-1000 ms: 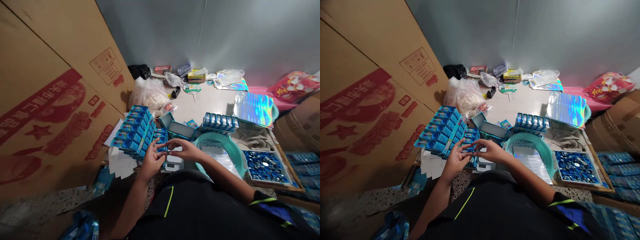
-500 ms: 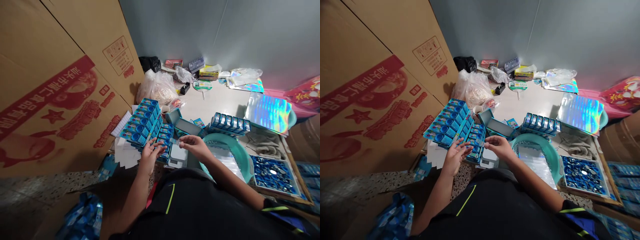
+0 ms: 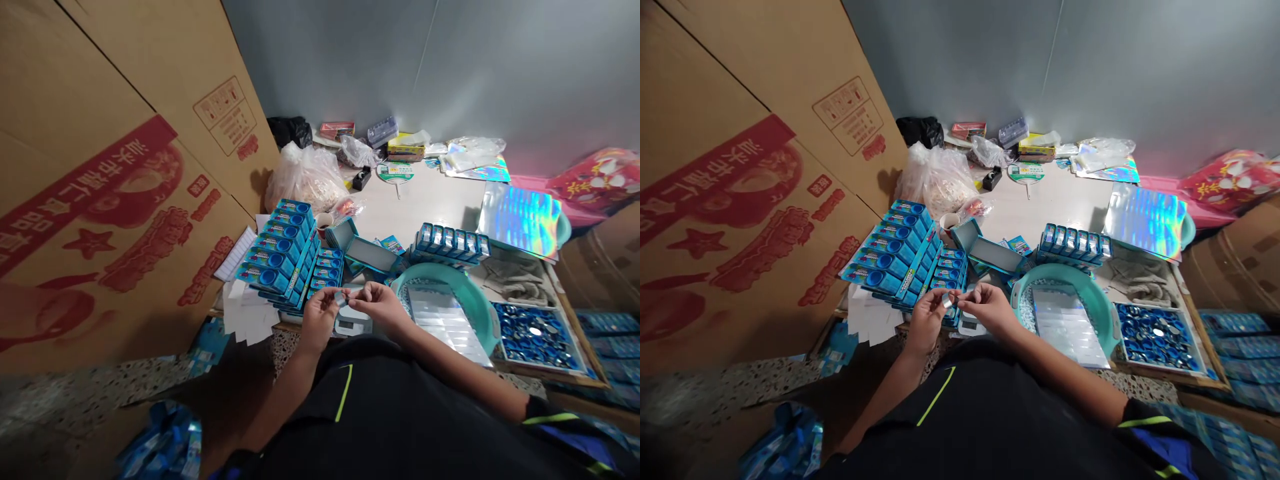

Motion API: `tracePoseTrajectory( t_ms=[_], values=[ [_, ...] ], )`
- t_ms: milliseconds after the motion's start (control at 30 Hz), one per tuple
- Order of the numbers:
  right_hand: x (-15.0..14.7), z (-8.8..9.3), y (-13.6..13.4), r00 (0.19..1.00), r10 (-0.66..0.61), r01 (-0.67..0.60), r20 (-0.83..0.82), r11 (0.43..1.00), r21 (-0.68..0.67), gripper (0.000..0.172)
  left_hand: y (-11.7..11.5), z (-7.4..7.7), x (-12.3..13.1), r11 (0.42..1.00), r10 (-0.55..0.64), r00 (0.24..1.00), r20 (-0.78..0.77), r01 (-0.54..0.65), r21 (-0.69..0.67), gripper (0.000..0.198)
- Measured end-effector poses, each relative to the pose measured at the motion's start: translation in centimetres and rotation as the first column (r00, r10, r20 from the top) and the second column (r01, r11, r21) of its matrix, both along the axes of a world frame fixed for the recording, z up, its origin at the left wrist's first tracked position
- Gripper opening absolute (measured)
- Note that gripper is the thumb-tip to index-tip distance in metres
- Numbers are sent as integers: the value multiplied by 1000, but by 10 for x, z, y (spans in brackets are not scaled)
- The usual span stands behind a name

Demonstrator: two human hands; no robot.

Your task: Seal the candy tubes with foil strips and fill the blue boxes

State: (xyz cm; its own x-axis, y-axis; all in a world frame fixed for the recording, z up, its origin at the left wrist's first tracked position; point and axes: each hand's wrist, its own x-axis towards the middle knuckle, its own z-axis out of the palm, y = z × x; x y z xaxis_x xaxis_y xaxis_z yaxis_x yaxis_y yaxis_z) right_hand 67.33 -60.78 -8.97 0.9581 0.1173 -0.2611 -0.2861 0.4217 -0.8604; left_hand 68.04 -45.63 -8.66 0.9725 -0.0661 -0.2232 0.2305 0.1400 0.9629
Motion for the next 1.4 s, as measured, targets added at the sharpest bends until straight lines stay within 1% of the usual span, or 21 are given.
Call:
tracePoseTrajectory(
  t_ms=[67, 100, 133, 167, 200, 267, 300, 333, 400, 467, 567, 633, 700, 800, 867, 933, 1000, 1133, 1233, 1333, 1400],
  values=[
    [0, -6, -3, 1000, 15, -15, -9, 1000, -16, 53, 1, -2, 4, 1000, -9, 1000, 1, 9, 19, 33],
    [0, -10, -6, 1000, 28, -28, -6, 999, -45, 51, 1, -4, 6, 999, -14, 1000, -1, 14, 29, 32],
    [0, -13, -9, 999, 36, -35, 3, 994, -101, 48, 2, -5, 9, 999, -18, 1000, -2, 19, 40, 32],
    [-1, -15, -12, 999, 33, -28, 23, 982, -186, 43, 3, -6, 12, 998, -26, 1000, -3, 26, 53, 32],
    [-1, -17, -15, 998, 17, 1, 58, 957, -289, 37, 5, -7, 15, 997, -38, 999, -4, 38, 69, 32],
    [-2, -16, -20, 986, -28, 104, 167, 879, -465, 29, 8, -6, 22, 990, -90, 996, -14, 91, 112, 31],
    [-2, -13, -22, 974, -38, 149, 224, 850, -505, 30, 10, -4, 25, 981, -134, 991, -25, 136, 137, 30],
    [0, -10, -23, 963, -33, 171, 268, 842, -512, 33, 12, -2, 29, 968, -187, 982, -39, 191, 163, 29],
    [5, -2, -24, 957, -1, 141, 288, 874, -464, 41, 14, 2, 34, 930, -296, 953, -69, 304, 207, 28],
    [13, 5, -23, 971, 22, 82, 240, 905, -417, 49, 16, 7, 37, 890, -375, 923, -88, 385, 246, 27],
    [22, 8, -18, 987, 39, 26, 153, 917, -398, 54, 19, 15, 40, 844, -432, 897, -88, 437, 312, 25],
    [25, 8, -14, 988, 70, -9, 141, 919, -393, 55, 21, 20, 41, 821, -451, 889, -76, 447, 356, 22],
    [25, 6, -9, 983, 96, -29, 160, 926, -377, 50, 23, 24, 41, 802, -463, 884, -64, 449, 393, 20],
    [22, 5, -3, 980, 62, 15, 190, 925, -380, 30, 26, 24, 40, 786, -466, 883, -64, 446, 427, 21],
    [22, 4, -1, 989, -10, 63, 150, 934, -351, 26, 29, 22, 40, 783, -463, 883, -72, 446, 433, 27],
    [22, 2, 1, 995, -77, 94, 70, 952, -290, 27, 33, 17, 42, 786, -460, 884, -76, 446, 428, 34],
    [21, -3, 2, 993, -115, 113, 2, 966, -233, 28, 37, 10, 44, 795, -454, 888, -73, 441, 417, 38],
    [21, -18, 6, 986, -152, 139, -74, 977, -163, 29, 43, -8, 50, 806, -444, 893, -68, 432, 405, 36],
    [20, -30, 10, 976, -149, 132, -157, 985, -114, 31, 44, -20, 52, 803, -437, 897, -73, 425, 418, 34],
    [20, -42, 14, 957, -131, 118, -258, 991, -65, 32, 44, -26, 53, 793, -395, 916, -66, 376, 480, 30],
    [20, -50, 17, 936, -121, 121, -331, 992, -20, 31, 44, -28, 53, 772, -365, 929, -66, 342, 536, 27]
  ],
)
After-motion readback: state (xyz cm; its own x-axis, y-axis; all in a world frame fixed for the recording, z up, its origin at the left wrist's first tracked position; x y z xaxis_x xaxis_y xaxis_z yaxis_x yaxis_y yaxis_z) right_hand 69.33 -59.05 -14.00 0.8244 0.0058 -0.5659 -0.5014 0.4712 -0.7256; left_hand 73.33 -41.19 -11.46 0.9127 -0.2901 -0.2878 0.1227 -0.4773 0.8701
